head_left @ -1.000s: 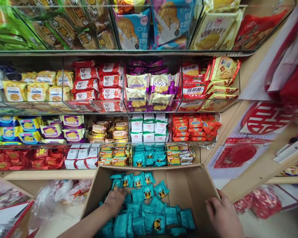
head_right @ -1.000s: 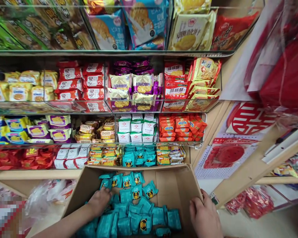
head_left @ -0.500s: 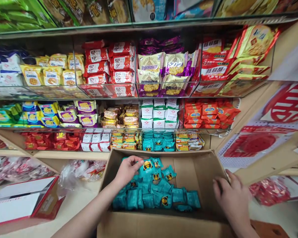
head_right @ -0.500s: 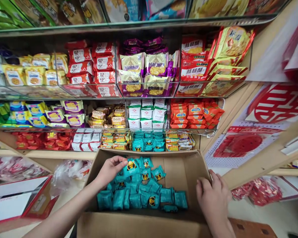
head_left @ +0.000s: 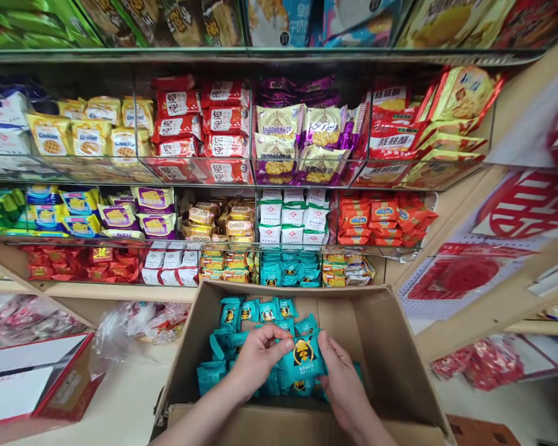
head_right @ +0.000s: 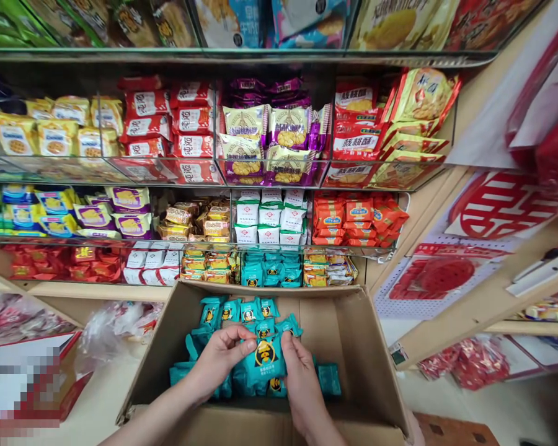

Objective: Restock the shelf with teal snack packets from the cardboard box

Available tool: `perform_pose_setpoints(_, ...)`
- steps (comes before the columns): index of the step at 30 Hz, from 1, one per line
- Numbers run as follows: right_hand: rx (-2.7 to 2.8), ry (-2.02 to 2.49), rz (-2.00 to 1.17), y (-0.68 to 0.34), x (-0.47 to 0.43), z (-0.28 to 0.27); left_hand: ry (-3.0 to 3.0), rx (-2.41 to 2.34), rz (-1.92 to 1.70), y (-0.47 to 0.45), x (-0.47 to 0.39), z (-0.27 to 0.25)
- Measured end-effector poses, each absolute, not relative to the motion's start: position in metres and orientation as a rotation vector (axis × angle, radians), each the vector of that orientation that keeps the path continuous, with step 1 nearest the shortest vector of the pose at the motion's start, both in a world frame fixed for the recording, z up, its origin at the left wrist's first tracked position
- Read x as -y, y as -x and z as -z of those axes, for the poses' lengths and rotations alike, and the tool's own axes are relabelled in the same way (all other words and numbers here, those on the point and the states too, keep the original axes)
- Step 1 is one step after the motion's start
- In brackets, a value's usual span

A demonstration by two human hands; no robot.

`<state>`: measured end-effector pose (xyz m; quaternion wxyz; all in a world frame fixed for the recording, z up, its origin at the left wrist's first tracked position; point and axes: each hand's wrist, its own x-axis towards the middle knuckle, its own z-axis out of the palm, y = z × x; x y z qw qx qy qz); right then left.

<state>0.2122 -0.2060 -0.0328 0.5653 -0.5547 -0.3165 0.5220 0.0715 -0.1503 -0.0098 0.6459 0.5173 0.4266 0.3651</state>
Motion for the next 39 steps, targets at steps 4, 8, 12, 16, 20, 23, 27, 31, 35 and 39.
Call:
perform_pose_setpoints(4, 1.028, 1.397, -1.136, -0.212, 0.203, 0.038, -1.292, -0.865, -0.728, -0.063, 0.154, 0.014)
perform_pose_setpoints(8, 1.412, 1.447, -0.937, -0.209, 0.203, 0.024, -1.544, -0.753, -0.468, -0.063, 0.15, -0.001)
perform_pose_setpoints(12, 1.531, 1.518, -0.703, -0.244, 0.206, 0.008, -1.59, -0.788, -0.396, -0.065, 0.133, -0.014)
perform_pose_setpoints(16, 1.489, 1.732, 0.172, -0.335, 0.206, 0.021, -1.5, -0.998, -0.698, -0.064, 0.094, -0.032)
perform_pose_setpoints(20, 1.185, 2.007, 0.163, -0.397, 0.206, 0.067, -1.388, -1.061, -0.717, -0.071, 0.043, -0.045)
perform_pose_setpoints(23, 1.107, 2.04, -0.005, -0.401, 0.209, 0.092, -1.533, -1.086, -0.534, -0.084, 0.009, -0.039)
perform_pose_setpoints(27, 1.13, 2.081, 0.065, -0.39, 0.209, 0.094, -1.745, -1.221, -0.386, -0.107, -0.024, -0.018)
perform_pose_setpoints(31, 1.163, 2.058, 0.128, -0.389, 0.207, 0.087, -1.985, -1.409, -0.202, -0.129, -0.051, 0.001)
perform_pose_setpoints(35, 1.176, 2.052, 0.154, -0.391, 0.207, 0.087, -2.24, -1.502, -0.034, -0.148, -0.067, 0.012)
perform_pose_setpoints(39, 1.18, 2.067, 0.184, -0.391, 0.206, 0.086, -2.449, -1.463, 0.127, -0.162, -0.07, 0.016)
